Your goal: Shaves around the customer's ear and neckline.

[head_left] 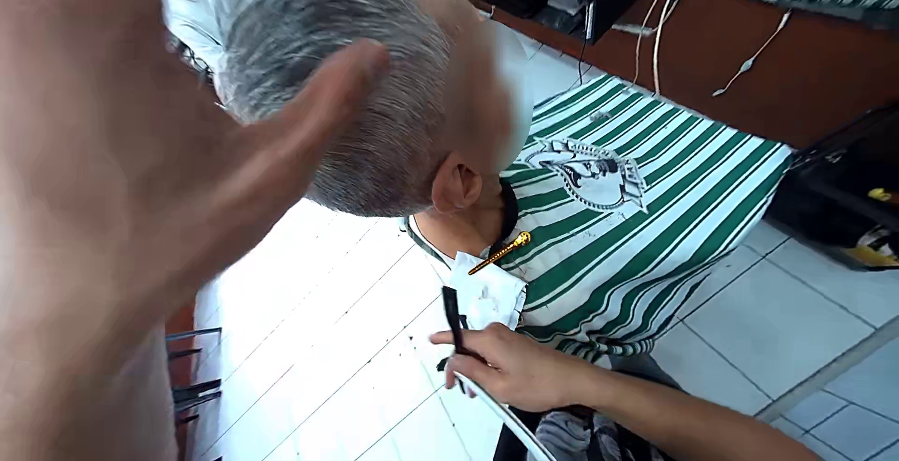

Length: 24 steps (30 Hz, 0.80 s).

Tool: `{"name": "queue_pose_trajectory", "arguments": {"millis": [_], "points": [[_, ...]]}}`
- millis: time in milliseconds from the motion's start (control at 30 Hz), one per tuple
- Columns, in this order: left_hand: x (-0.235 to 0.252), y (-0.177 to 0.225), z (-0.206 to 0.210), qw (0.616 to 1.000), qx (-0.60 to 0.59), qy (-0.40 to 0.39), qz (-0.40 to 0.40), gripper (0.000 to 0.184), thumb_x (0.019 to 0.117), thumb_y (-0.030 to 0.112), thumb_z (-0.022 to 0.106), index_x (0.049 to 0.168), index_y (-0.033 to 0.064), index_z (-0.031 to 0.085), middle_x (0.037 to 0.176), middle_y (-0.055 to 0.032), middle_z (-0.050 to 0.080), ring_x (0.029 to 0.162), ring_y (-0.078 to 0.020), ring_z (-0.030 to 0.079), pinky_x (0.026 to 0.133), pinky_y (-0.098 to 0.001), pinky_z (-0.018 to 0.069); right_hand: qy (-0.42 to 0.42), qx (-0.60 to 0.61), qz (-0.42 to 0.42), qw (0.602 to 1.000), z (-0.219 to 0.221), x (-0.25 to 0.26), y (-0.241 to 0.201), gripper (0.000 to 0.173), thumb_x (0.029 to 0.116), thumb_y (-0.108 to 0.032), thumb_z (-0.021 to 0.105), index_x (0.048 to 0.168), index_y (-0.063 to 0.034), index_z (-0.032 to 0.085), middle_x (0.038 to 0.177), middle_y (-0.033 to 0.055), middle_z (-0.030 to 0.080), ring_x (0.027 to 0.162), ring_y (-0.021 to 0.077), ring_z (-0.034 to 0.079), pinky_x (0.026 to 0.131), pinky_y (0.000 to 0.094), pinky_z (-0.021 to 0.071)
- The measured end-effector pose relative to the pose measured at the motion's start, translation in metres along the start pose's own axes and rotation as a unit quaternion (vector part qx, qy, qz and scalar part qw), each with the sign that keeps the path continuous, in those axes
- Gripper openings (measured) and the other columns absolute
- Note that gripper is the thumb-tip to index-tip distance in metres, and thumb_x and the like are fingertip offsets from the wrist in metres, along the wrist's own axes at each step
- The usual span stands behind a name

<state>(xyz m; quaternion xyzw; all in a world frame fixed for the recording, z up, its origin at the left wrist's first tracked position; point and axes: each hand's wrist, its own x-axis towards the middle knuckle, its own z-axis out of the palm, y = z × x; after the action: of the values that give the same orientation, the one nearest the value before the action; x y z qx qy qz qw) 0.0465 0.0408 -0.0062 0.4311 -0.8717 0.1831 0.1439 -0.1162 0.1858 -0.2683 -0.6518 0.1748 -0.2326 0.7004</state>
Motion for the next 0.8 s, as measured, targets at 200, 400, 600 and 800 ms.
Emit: {"name": "queue_pose_trajectory", "arguments": {"millis": [200, 400, 600, 800], "points": [[-0.130, 0.047, 0.013, 0.952, -0.188, 0.237, -0.039, 0.041, 0.0981, 0.019, 0.062, 0.137, 0.0078, 0.056, 0.149, -0.0062, 0.055, 0.143, -0.0281, 0.046, 0.119, -0.0517, 0.0384, 0.037, -0.011, 0.162, 0.986, 0.006, -0.019, 0.043, 0.039, 0.1124, -0.019, 0.038, 0.140, 0.0035, 0.055, 0.105, 0.0154, 0.072, 0.077, 0.0169, 0.066, 0.077, 0.0349, 0.0547], [-0.194, 0.060, 0.078, 0.926, -0.281, 0.246, -0.047, 0.030, 0.1014, 0.023, 0.056, 0.129, 0.0284, 0.065, 0.139, 0.0125, 0.060, 0.141, -0.0192, 0.048, 0.119, -0.0440, 0.0396, 0.143, -0.041, 0.227, 0.963, 0.023, -0.039, 0.042, 0.039, 0.1129, -0.023, 0.037, 0.132, 0.0014, 0.059, 0.101, 0.0115, 0.073, 0.067, 0.0137, 0.064, 0.070, 0.0333, 0.0544], [-0.198, 0.047, 0.102, 0.906, -0.325, 0.267, -0.056, 0.028, 0.1009, 0.018, 0.056, 0.126, 0.0203, 0.068, 0.134, 0.0060, 0.064, 0.136, -0.0204, 0.054, 0.114, -0.0419, 0.0459, 0.319, -0.157, 0.123, 0.927, 0.056, -0.095, 0.027, 0.030, 0.1098, -0.021, 0.045, 0.121, -0.0029, 0.066, 0.091, 0.0099, 0.075, 0.065, 0.0171, 0.068, 0.063, 0.0368, 0.0574], [-0.152, 0.038, 0.091, 0.918, -0.281, 0.274, -0.051, 0.028, 0.1001, 0.020, 0.062, 0.125, 0.0080, 0.068, 0.135, -0.0077, 0.063, 0.133, -0.0205, 0.055, 0.108, -0.0421, 0.0491, 0.517, -0.215, -0.036, 0.828, 0.032, -0.170, -0.011, 0.032, 0.1091, -0.029, 0.050, 0.126, -0.0117, 0.071, 0.133, 0.0007, 0.069, 0.106, 0.0047, 0.070, 0.074, 0.0190, 0.0599]]}}
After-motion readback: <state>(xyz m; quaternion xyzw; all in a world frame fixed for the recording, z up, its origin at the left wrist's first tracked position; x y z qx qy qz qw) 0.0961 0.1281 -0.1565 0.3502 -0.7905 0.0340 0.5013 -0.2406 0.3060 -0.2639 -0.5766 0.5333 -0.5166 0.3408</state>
